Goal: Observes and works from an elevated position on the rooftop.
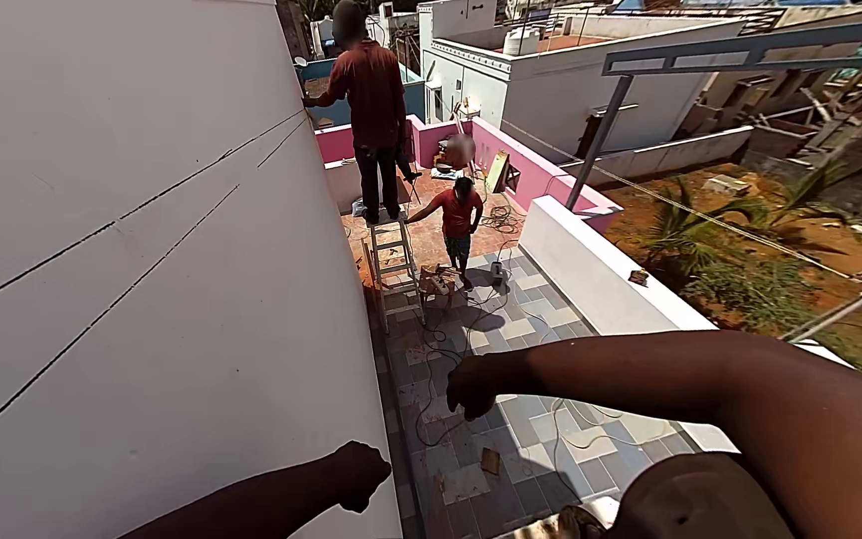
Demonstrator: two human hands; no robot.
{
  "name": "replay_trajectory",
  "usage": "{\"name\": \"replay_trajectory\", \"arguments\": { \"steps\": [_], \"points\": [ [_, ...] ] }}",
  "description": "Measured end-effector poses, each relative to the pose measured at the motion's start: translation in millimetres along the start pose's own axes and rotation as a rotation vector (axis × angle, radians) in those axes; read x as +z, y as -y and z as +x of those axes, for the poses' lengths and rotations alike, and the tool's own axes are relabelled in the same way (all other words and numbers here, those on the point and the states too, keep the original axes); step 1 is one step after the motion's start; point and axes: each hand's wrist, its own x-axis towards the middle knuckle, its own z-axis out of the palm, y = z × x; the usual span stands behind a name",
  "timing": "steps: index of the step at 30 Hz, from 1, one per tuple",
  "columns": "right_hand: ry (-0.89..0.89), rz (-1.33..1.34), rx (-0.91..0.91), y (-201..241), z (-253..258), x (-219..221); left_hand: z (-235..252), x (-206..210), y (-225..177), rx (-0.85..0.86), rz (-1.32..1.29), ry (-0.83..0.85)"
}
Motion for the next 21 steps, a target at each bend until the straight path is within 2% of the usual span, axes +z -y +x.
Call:
{"name": "replay_trajectory", "arguments": {
  "steps": [21],
  "points": [
    [0.021,0.028,0.014,-1.0,4.2,2.5,-5.4,-5.8,-1.9,0.007,0.007,0.005]
  ]
}}
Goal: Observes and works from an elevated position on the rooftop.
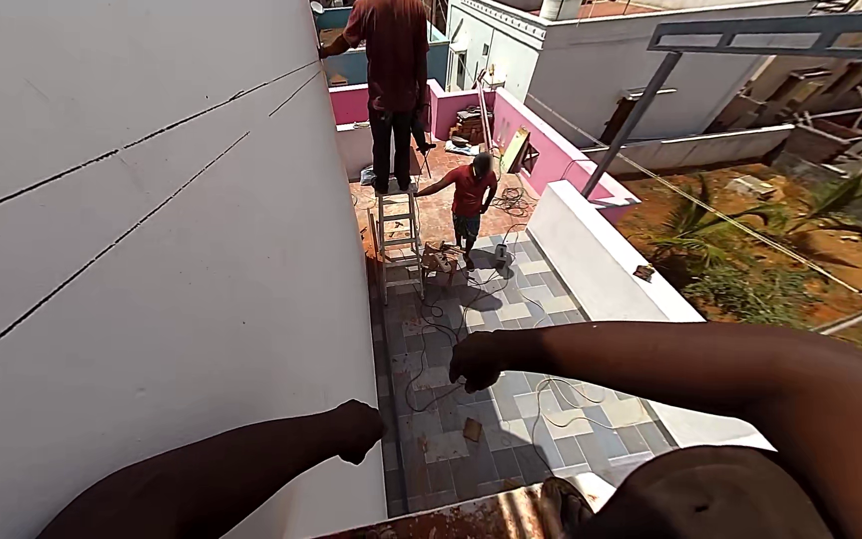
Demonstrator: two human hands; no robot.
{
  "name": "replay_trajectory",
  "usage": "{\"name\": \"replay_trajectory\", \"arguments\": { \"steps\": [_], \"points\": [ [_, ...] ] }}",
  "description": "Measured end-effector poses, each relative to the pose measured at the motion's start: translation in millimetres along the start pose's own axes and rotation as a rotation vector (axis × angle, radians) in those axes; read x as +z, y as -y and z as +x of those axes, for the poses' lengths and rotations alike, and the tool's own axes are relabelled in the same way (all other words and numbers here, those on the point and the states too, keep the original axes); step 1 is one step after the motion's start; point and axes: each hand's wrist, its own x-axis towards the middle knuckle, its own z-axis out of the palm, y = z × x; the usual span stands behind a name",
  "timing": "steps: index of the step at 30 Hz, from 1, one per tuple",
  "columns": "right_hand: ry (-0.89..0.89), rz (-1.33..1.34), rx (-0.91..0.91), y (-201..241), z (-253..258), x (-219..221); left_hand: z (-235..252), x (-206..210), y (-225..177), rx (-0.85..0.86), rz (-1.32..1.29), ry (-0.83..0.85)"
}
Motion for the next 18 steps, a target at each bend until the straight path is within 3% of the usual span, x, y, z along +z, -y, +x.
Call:
{"name": "replay_trajectory", "arguments": {
  "steps": [18],
  "points": [
    [0.006,-0.028,0.030,-8.4,9.4,16.4,-4.6,-5.2,-4.0,-0.014,0.007,0.005]
  ]
}}
